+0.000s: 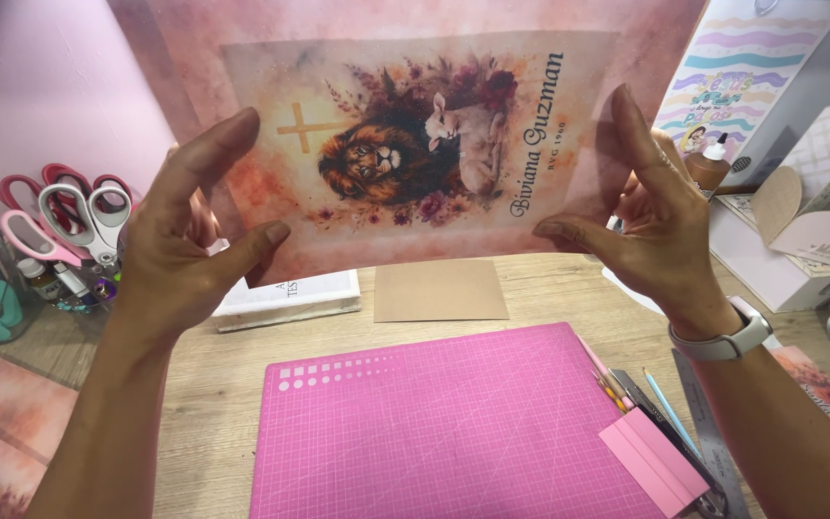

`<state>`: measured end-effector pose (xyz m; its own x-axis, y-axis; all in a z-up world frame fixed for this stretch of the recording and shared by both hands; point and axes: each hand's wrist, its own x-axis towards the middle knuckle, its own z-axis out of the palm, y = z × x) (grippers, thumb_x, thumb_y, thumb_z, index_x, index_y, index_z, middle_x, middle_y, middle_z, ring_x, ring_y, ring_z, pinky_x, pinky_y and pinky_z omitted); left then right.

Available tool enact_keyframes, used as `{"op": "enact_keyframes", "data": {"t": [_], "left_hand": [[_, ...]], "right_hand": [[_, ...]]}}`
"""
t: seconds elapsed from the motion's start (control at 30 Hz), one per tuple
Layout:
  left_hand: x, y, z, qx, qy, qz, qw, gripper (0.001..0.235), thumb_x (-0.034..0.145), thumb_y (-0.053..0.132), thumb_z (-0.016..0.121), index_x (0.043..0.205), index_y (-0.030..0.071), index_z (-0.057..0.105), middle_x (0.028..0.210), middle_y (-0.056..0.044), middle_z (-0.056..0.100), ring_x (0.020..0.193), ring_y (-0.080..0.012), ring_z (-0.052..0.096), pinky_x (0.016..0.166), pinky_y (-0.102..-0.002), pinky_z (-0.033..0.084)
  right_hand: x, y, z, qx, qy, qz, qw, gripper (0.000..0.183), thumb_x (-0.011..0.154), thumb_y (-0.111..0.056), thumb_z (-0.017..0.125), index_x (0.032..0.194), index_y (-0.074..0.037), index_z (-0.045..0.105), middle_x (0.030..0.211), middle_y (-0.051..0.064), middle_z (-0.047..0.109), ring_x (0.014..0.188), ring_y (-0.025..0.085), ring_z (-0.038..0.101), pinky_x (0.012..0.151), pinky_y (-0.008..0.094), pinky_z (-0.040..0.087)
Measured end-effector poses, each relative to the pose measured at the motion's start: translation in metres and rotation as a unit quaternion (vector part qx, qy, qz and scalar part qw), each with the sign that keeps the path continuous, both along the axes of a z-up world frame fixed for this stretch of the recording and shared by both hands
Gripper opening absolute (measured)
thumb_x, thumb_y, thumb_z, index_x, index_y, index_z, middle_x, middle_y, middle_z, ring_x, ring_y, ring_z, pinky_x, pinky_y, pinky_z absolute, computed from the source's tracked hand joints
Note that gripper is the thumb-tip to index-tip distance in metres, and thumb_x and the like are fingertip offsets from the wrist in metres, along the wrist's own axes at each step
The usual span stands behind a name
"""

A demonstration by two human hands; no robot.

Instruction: Assembling a book cover by adhering printed paper to cardboard and marking measurements with a pencil.

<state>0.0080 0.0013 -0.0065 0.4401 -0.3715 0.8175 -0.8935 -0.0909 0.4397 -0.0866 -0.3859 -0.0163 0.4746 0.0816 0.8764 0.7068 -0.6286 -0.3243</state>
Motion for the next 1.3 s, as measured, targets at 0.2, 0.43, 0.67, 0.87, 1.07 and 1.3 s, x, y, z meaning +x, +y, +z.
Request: {"op": "enact_keyframes", "data": {"t": [0.2, 0.43, 0.67, 0.87, 1.07, 1.3], "left_hand": [[0.005, 0.001, -0.001, -0.005, -0.022, -0.042, 0.999, 0.072, 0.092, -0.009, 0.074, 0.154, 0.004, 0.039, 0.163, -0.019, 0.041, 0.065, -0.0058, 0.060, 0.137, -0.041, 0.029], [-0.003, -0.001, 0.003, -0.004, 0.035, -0.039, 0.999, 0.072, 0.091, -0.007, 0.073, 0.154, 0.006, 0.040, 0.164, -0.017, 0.043, 0.066, -0.0028, 0.061, 0.049, -0.011, 0.045], [-0.003, 0.000, 0.003, 0.006, 0.039, -0.006, 0.999, 0.072, 0.090, -0.004, 0.076, 0.153, 0.009, 0.043, 0.163, -0.012, 0.045, 0.054, 0.0035, 0.031, 0.044, -0.014, 0.023], [0.001, -0.001, 0.003, -0.008, 0.004, -0.076, 0.997, 0.072, 0.092, -0.004, 0.074, 0.154, 0.003, 0.039, 0.162, -0.014, 0.043, 0.065, -0.0039, 0.060, 0.134, -0.036, 0.034], [0.002, -0.001, 0.003, -0.005, 0.007, -0.067, 0.998, 0.066, 0.092, -0.003, 0.074, 0.151, 0.004, 0.044, 0.156, -0.016, 0.048, 0.152, -0.0270, 0.044, 0.131, -0.037, 0.038], [-0.002, -0.003, 0.004, -0.020, 0.026, -0.083, 0.996, 0.068, 0.091, -0.007, 0.074, 0.150, 0.001, 0.043, 0.158, -0.018, 0.045, 0.061, -0.0066, 0.062, 0.129, -0.036, 0.040]], "right_hand": [[-0.003, -0.002, 0.000, -0.021, 0.014, -0.077, 0.997, 0.108, 0.076, -0.013, 0.096, 0.164, -0.006, 0.034, 0.127, 0.006, 0.049, 0.095, 0.012, 0.032, 0.062, 0.020, 0.038], [-0.002, -0.006, 0.000, -0.028, 0.009, -0.087, 0.996, 0.108, 0.076, -0.013, 0.096, 0.165, -0.006, 0.034, 0.122, 0.006, 0.049, 0.082, 0.010, 0.028, 0.056, 0.019, 0.035], [-0.004, -0.007, 0.003, -0.028, 0.014, -0.114, 0.993, 0.110, 0.074, -0.018, 0.097, 0.165, -0.007, 0.036, 0.114, 0.003, 0.045, 0.080, 0.010, 0.025, 0.055, 0.018, 0.032], [-0.002, -0.011, -0.002, -0.031, 0.001, -0.112, 0.993, 0.110, 0.074, -0.017, 0.097, 0.165, -0.007, 0.036, 0.108, 0.003, 0.040, 0.076, 0.010, 0.025, 0.055, 0.018, 0.033], [-0.003, -0.008, -0.003, -0.005, 0.020, -0.079, 0.997, 0.108, 0.075, -0.010, 0.093, 0.165, -0.007, 0.034, 0.107, 0.000, 0.032, 0.073, 0.009, 0.020, 0.057, 0.016, 0.026], [-0.003, -0.006, -0.002, -0.002, 0.021, -0.086, 0.996, 0.110, 0.073, -0.014, 0.093, 0.165, -0.010, 0.034, 0.104, -0.001, 0.030, 0.077, 0.010, 0.020, 0.056, 0.017, 0.027]]}}
